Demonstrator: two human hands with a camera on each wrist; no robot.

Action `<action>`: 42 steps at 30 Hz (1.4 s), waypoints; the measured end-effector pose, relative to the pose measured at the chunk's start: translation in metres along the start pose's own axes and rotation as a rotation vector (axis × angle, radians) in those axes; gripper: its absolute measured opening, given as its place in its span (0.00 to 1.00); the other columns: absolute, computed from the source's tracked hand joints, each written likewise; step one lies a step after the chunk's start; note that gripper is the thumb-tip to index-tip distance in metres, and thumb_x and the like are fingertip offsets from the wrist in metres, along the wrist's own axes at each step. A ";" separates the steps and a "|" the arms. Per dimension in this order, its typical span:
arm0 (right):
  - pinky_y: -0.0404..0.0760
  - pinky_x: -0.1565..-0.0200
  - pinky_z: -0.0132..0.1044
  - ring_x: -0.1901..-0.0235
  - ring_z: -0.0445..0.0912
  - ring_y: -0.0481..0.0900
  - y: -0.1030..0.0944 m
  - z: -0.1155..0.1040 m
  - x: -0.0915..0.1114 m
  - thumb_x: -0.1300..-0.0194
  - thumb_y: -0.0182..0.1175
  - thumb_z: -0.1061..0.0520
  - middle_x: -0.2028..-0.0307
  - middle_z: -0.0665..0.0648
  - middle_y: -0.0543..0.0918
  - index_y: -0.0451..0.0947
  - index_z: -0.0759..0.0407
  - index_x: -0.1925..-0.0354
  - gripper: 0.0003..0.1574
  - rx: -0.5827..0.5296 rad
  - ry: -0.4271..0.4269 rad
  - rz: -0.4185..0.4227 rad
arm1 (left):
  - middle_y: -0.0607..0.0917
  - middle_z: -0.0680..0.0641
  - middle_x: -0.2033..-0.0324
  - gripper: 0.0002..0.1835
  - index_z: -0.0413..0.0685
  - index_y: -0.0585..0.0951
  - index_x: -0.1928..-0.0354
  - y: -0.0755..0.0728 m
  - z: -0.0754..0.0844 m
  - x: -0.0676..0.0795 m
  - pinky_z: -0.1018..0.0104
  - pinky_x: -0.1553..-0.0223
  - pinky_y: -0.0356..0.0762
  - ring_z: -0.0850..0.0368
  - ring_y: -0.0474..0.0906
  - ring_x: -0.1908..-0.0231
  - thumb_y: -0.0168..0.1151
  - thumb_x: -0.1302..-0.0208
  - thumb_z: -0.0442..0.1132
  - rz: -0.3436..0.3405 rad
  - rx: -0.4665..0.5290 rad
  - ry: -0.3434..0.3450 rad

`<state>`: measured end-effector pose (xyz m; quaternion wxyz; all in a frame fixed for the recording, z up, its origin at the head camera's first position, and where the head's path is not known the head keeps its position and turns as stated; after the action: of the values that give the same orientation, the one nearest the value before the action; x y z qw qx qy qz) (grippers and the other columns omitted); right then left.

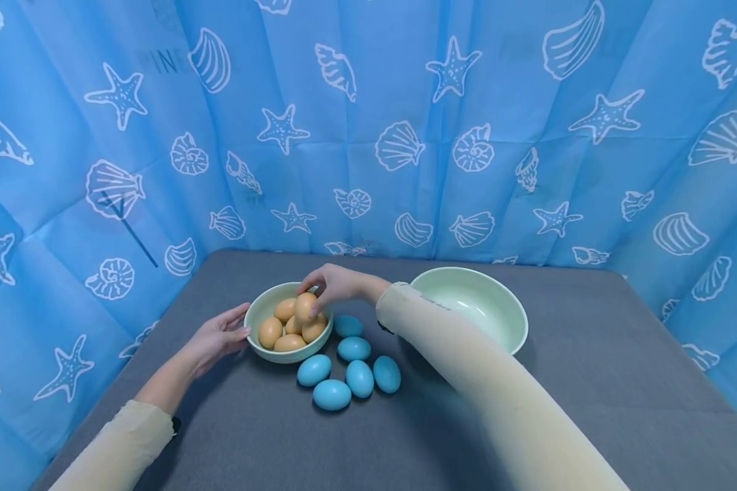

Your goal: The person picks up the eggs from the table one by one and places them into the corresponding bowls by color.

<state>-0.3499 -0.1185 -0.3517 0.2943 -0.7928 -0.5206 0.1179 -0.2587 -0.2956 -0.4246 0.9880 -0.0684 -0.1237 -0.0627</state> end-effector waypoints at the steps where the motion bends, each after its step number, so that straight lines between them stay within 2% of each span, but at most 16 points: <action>1: 0.78 0.48 0.32 0.45 0.51 0.78 0.002 0.000 -0.002 0.41 0.69 0.64 0.41 0.60 0.77 0.74 0.67 0.39 0.32 0.001 0.002 0.001 | 0.41 0.35 0.26 0.37 0.37 0.41 0.24 0.000 0.000 0.000 0.45 0.35 0.61 0.38 0.46 0.28 0.49 0.26 0.32 -0.001 -0.002 0.002; 6: 0.78 0.49 0.32 0.45 0.52 0.77 0.011 0.001 -0.011 0.43 0.70 0.64 0.42 0.59 0.77 0.76 0.64 0.41 0.30 -0.008 0.035 0.033 | 0.41 0.34 0.26 0.37 0.37 0.41 0.24 -0.001 -0.001 -0.001 0.45 0.35 0.61 0.38 0.47 0.29 0.49 0.26 0.32 0.002 -0.002 0.006; 13: 0.79 0.52 0.32 0.47 0.49 0.78 0.025 0.007 -0.021 0.45 0.73 0.62 0.41 0.57 0.78 0.79 0.60 0.43 0.30 -0.011 0.108 0.062 | 0.42 0.34 0.26 0.37 0.37 0.41 0.24 -0.001 0.000 -0.001 0.45 0.35 0.61 0.37 0.47 0.29 0.49 0.26 0.32 0.013 -0.006 0.000; 23: 0.78 0.51 0.31 0.48 0.47 0.79 0.031 0.008 -0.023 0.43 0.72 0.59 0.42 0.56 0.78 0.79 0.57 0.42 0.30 0.034 0.127 0.066 | 0.42 0.34 0.26 0.36 0.36 0.41 0.25 0.000 0.000 -0.001 0.44 0.35 0.61 0.37 0.47 0.29 0.48 0.25 0.32 0.014 -0.012 -0.001; 33: 0.78 0.50 0.32 0.45 0.48 0.78 0.032 0.007 -0.021 0.41 0.71 0.58 0.40 0.55 0.77 0.75 0.55 0.37 0.33 0.046 0.134 0.068 | 0.42 0.35 0.26 0.37 0.37 0.41 0.24 0.000 0.000 -0.001 0.46 0.35 0.62 0.38 0.47 0.28 0.49 0.25 0.32 0.025 -0.010 -0.004; 42: 0.79 0.48 0.34 0.40 0.51 0.74 0.025 0.001 -0.007 0.39 0.67 0.62 0.37 0.56 0.75 0.72 0.59 0.35 0.34 -0.058 0.118 0.089 | 0.43 0.34 0.26 0.35 0.37 0.42 0.25 0.001 -0.001 -0.001 0.45 0.35 0.62 0.38 0.50 0.29 0.47 0.25 0.32 0.052 -0.037 0.003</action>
<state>-0.3345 -0.1317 -0.3679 0.2959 -0.8288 -0.4699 0.0689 -0.2593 -0.2948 -0.4258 0.9880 -0.0896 -0.1193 -0.0395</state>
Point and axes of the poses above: each hand's wrist, its own x-axis away from the middle knuckle, its own y-axis out of the palm, z = x × y, the point moved 8 cm from there along -x, towards the middle knuckle
